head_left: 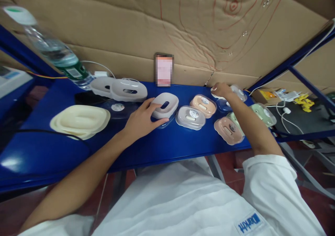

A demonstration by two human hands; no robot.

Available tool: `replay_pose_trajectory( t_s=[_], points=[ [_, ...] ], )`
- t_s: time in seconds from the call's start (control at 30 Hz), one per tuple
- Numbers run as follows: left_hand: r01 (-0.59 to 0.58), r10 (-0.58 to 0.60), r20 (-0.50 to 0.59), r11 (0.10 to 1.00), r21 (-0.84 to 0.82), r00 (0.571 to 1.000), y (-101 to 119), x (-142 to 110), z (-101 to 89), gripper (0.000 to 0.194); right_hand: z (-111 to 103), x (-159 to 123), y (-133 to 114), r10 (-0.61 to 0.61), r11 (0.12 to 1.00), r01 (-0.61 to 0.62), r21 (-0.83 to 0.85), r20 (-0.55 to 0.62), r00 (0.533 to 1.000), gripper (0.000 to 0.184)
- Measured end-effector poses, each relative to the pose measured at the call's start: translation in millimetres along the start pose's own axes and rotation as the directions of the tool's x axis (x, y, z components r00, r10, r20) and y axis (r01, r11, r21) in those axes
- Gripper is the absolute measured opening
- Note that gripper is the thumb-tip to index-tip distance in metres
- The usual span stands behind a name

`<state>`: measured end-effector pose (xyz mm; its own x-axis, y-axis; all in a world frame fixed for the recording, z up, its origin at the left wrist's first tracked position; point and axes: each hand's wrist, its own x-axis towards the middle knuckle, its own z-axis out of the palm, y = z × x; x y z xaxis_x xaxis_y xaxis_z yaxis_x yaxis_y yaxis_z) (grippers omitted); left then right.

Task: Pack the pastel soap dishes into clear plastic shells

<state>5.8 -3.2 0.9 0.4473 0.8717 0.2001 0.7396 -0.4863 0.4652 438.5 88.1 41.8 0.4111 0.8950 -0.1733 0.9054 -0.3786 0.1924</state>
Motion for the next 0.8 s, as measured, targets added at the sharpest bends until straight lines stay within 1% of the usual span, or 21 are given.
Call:
replay_pose_trajectory(
  t_s=[0.13,0.23,0.33,0.4,0.47,0.5,0.53,0.57,0.63,0.67,0.7,0.73,0.77,0.8],
  points=[
    [0.005,-0.005,-0.012,1.000,-0.006,1.000,6.0,-2.9,-3.7,0.057,5.5,-2.9,-6.4,0.058,0.998,-0.058,0.033,0.001,0.998,0.040],
    [0.014,-0.015,-0.004,1.000,-0.027,1.000,9.2,-5.0,-5.5,0.057,1.3,-5.8,-11.1,0.035,0.994,-0.032,0.105,-0.025,0.999,0.035],
    [0.026,-0.025,0.013,0.993,-0.117,1.000,10.3,-6.5,-7.2,0.054,-10.4,-9.0,-17.0,-0.044,0.977,0.056,0.208,-0.064,0.997,0.030],
    [0.030,-0.022,0.035,0.976,-0.215,0.999,9.9,-7.2,-6.6,0.053,-20.5,-16.3,-23.0,-0.094,0.955,0.118,0.273,-0.099,0.991,0.032],
    [0.042,-0.023,0.067,0.953,-0.299,0.997,8.7,-7.7,-3.3,0.053,-31.4,-35.1,-30.7,-0.163,0.894,0.219,0.391,-0.171,0.972,0.034],
    [0.046,-0.021,0.079,0.943,-0.329,0.997,7.8,-7.8,-0.7,0.054,-36.9,-51.0,-35.0,-0.211,0.837,0.296,0.460,-0.228,0.951,0.033],
    [0.045,-0.017,0.082,0.937,-0.347,0.996,6.7,-7.9,2.3,0.055,-41.8,-71.8,-39.4,-0.266,0.756,0.391,0.525,-0.299,0.916,0.031],
    [0.041,-0.018,0.070,0.935,-0.352,0.997,5.4,-7.9,5.3,0.056,-46.0,-97.5,-43.5,-0.332,0.666,0.495,0.558,-0.372,0.867,0.028],
    [0.031,-0.028,0.014,0.941,-0.336,1.000,2.7,-7.4,10.0,0.057,-50.1,-159.8,-50.8,-0.466,0.544,0.667,0.509,-0.478,0.745,0.023],
    [0.027,-0.036,-0.023,0.947,-0.321,0.999,1.5,-6.7,10.9,0.057,-49.1,-193.4,-54.0,-0.542,0.501,0.734,0.460,-0.494,0.680,0.020],
    [0.018,-0.041,-0.068,0.951,-0.310,0.997,0.7,-5.8,10.4,0.058,-45.5,-226.0,-57.3,-0.643,0.456,0.795,0.399,-0.469,0.605,0.017],
    [-0.004,-0.034,-0.117,0.952,-0.305,0.993,0.3,-4.5,8.6,0.058,-39.2,-255.8,-61.1,-0.740,0.415,0.841,0.347,-0.410,0.534,0.016],
    [-0.041,-0.012,-0.168,0.952,-0.304,0.986,0.4,-3.3,5.4,0.058,-30.0,-281.2,-66.0,-0.816,0.349,0.886,0.305,-0.366,0.447,0.017],
    [-0.089,0.023,-0.214,0.949,-0.304,0.977,1.0,-2.2,1.1,0.058,-18.3,-301.0,-72.3,-0.864,0.305,0.912,0.274,-0.323,0.386,0.018]
  ],
)
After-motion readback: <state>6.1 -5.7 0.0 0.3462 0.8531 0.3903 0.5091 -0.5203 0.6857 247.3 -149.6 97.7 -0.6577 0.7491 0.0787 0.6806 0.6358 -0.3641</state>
